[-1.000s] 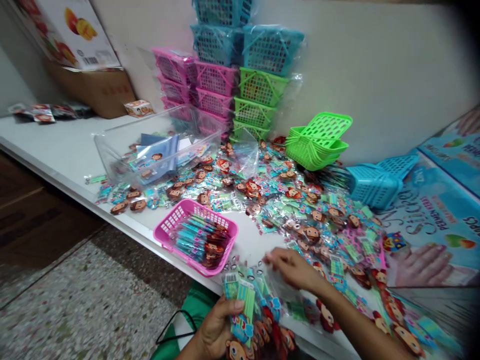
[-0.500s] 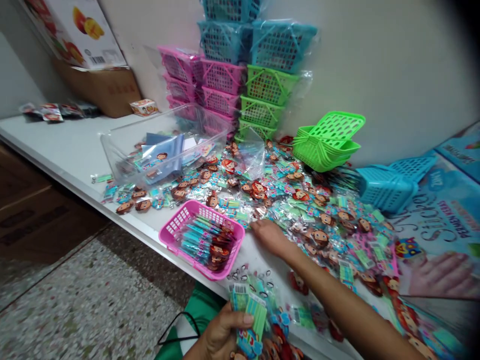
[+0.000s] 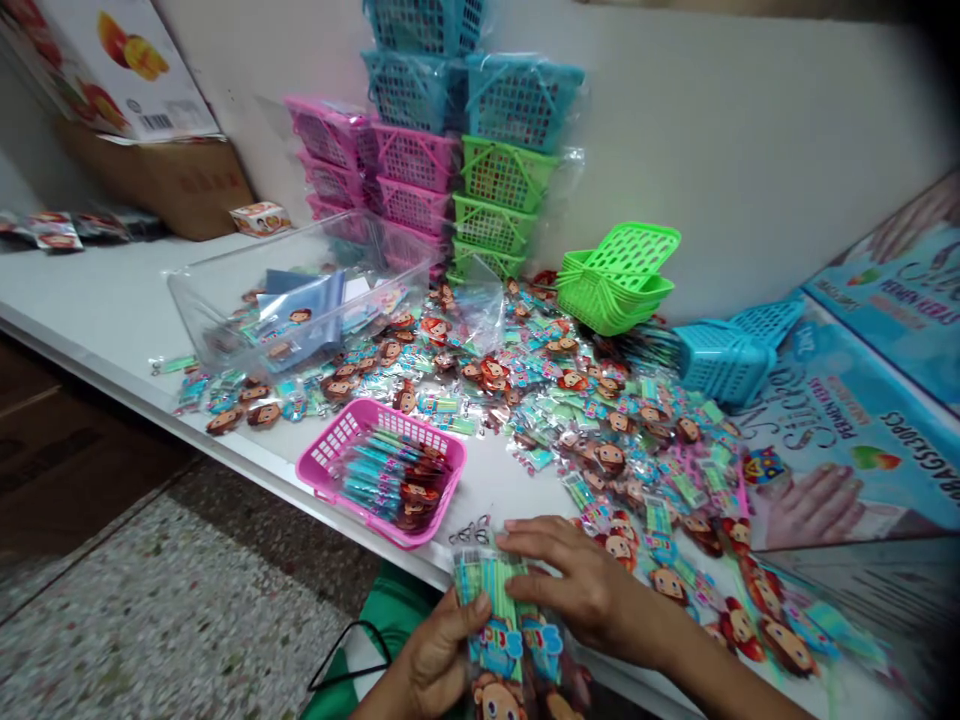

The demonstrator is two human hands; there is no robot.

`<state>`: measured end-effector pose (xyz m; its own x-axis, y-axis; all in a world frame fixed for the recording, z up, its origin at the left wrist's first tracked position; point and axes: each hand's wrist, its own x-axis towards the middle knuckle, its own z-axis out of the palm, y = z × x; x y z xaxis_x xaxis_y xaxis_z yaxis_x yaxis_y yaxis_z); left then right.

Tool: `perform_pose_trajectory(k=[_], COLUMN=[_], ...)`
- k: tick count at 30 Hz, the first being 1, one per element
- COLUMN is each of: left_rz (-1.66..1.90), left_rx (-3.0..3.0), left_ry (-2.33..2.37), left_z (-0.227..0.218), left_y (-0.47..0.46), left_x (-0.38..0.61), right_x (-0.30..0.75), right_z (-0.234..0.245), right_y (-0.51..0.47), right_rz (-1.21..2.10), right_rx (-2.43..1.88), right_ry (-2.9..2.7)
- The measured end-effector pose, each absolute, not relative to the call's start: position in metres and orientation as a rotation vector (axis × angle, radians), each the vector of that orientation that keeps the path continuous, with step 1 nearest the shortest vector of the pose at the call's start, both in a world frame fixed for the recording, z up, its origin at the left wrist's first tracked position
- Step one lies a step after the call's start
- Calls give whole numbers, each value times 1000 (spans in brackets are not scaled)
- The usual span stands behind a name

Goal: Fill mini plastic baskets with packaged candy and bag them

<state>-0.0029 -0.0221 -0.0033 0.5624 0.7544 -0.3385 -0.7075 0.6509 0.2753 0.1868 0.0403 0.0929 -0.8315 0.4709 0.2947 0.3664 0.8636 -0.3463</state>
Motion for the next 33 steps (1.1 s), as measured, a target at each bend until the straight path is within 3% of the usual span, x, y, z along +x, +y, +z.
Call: perform_pose_trajectory(k=[7,13,19,26,33], left_rz=[829,899,819,799,801], left_rx=[136,110,151,176,163], left_ry=[498,374,490,509,503], left_z=[1,-2,0,-4,-6], left_y=[-16,-13,-13,-16,-17], left_x=[-6,-7,-12,-15,-21], right_x=[199,171,158,98,135], right_z=[103,83,78,19,10], right_y=[45,35,67,186,166], right_rz=[521,291,698,230,207], right_rx=[-662,-660,-822,-1478,-1579], right_ry=[-2329,-2601,-2558,-2662,-2706])
